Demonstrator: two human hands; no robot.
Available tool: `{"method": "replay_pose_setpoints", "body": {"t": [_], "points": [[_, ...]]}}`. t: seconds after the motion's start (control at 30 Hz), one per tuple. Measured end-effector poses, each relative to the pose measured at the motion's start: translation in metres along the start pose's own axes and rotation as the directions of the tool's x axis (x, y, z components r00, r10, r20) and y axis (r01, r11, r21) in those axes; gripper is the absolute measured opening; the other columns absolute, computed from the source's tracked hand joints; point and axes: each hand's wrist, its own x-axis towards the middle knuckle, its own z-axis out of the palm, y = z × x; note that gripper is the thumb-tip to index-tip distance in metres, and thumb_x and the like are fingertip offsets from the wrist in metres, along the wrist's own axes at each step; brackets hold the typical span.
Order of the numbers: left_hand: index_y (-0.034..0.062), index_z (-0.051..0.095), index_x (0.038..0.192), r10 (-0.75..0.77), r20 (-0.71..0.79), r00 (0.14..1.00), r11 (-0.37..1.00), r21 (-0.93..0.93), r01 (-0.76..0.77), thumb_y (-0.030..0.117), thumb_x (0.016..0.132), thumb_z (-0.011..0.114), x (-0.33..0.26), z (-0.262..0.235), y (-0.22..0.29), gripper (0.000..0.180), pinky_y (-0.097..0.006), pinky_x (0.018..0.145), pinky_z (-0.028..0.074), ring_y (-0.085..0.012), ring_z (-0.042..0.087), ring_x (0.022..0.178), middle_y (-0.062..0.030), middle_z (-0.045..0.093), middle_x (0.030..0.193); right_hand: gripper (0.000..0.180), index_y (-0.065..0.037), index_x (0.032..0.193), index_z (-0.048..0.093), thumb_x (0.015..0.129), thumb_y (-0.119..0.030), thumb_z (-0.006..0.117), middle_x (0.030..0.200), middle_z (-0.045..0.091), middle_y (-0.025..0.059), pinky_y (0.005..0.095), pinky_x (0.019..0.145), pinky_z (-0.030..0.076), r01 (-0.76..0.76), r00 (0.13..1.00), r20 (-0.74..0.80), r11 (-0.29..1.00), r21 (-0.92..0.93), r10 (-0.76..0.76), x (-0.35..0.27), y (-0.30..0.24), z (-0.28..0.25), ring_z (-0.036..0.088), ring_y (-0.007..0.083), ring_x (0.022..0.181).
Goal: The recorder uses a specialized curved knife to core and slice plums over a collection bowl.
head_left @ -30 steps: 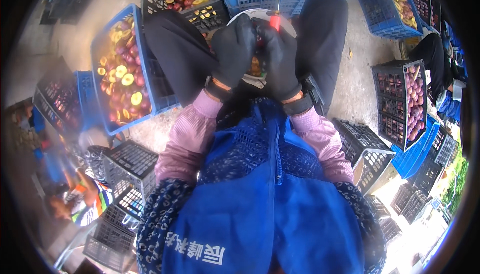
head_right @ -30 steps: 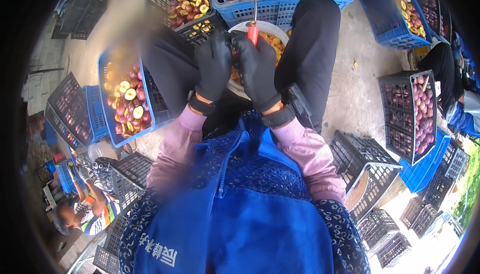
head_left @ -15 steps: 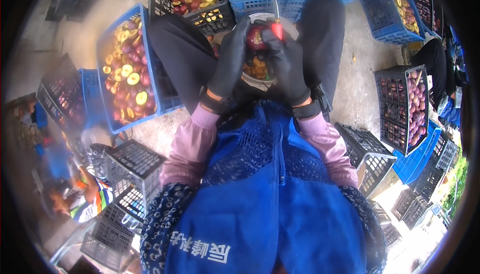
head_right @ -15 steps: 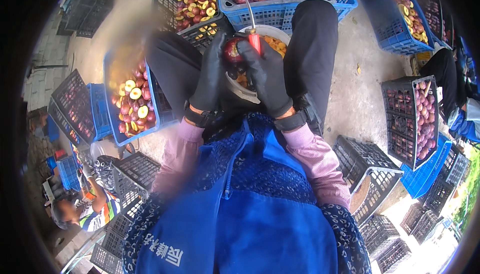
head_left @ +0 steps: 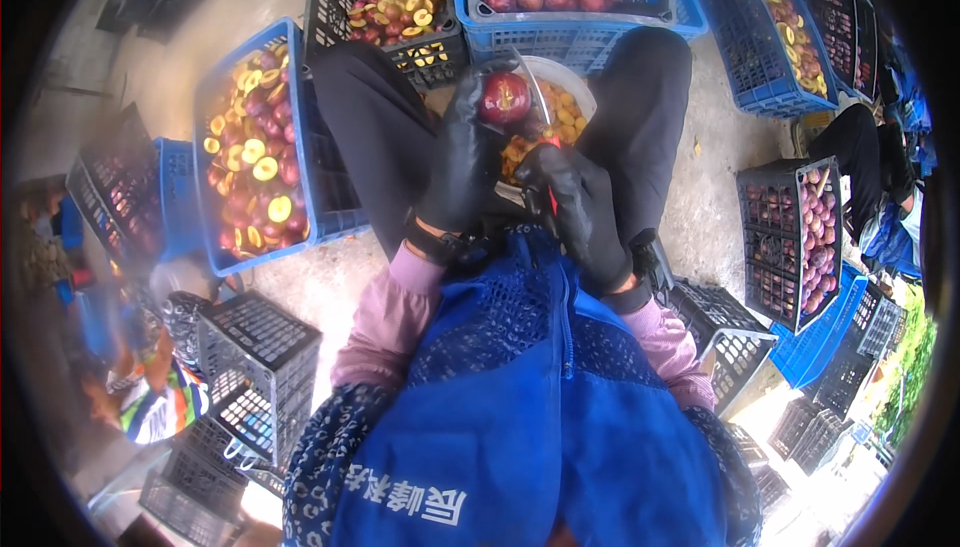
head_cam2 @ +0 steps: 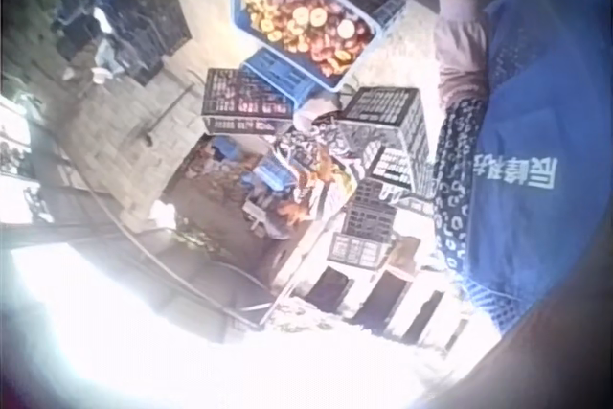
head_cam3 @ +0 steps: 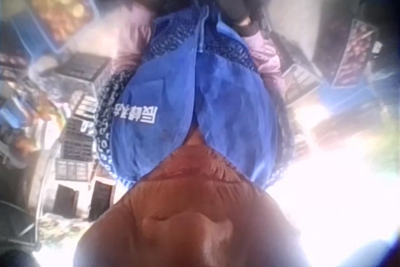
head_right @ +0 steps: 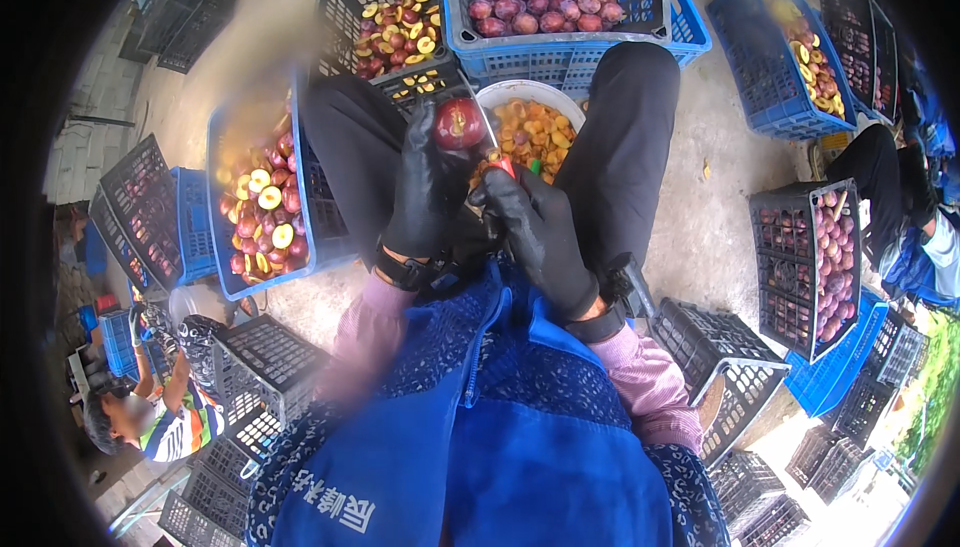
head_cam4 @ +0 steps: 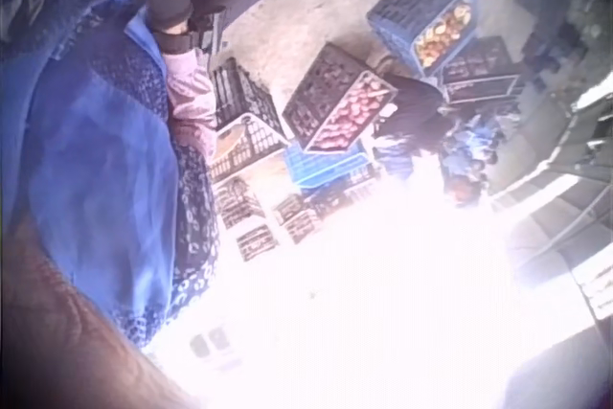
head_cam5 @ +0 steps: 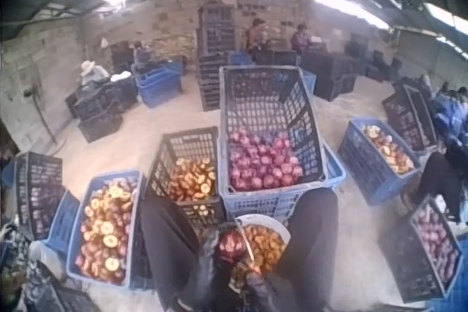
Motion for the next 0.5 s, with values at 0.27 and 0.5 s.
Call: {"method": "replay_pose_setpoints", "body": {"t": [0.27, 0.5], "points": [[0.0087, 0.049, 0.127, -0.029, 0.013, 0.999, 0.999, -0.024, 0.03, 0.038, 0.101, 0.039, -0.012, 0.023, 0.019, 0.04, -0.03, 0.087, 0.05, -0.0138, 0.059, 0.097, -0.0065, 0.058, 0.114, 0.036, -0.001, 0.093, 0.062, 0.101, -0.032, 0.047, 0.071, 0.054, -0.0027, 0.0214, 0.055, 0.036, -0.001, 0.997, 0.076, 0.997, 0.076, -0.005, -0.001, 0.009, 0.009, 0.046, 0.0036, 0.063], [0.0072, 0.05, 0.124, -0.025, -0.078, 0.997, 0.994, -0.112, 0.016, 0.037, 0.1, 0.041, -0.017, 0.032, 0.018, 0.04, -0.03, 0.086, 0.049, -0.0154, 0.059, 0.097, -0.0073, 0.06, 0.112, 0.036, 0.001, 0.092, 0.06, 0.102, -0.03, 0.044, 0.07, 0.053, -0.0001, 0.0235, 0.056, 0.038, -0.012, 0.99, 0.142, 0.998, 0.067, 0.002, -0.003, 0.012, 0.011, 0.047, 0.0056, 0.063]]}}
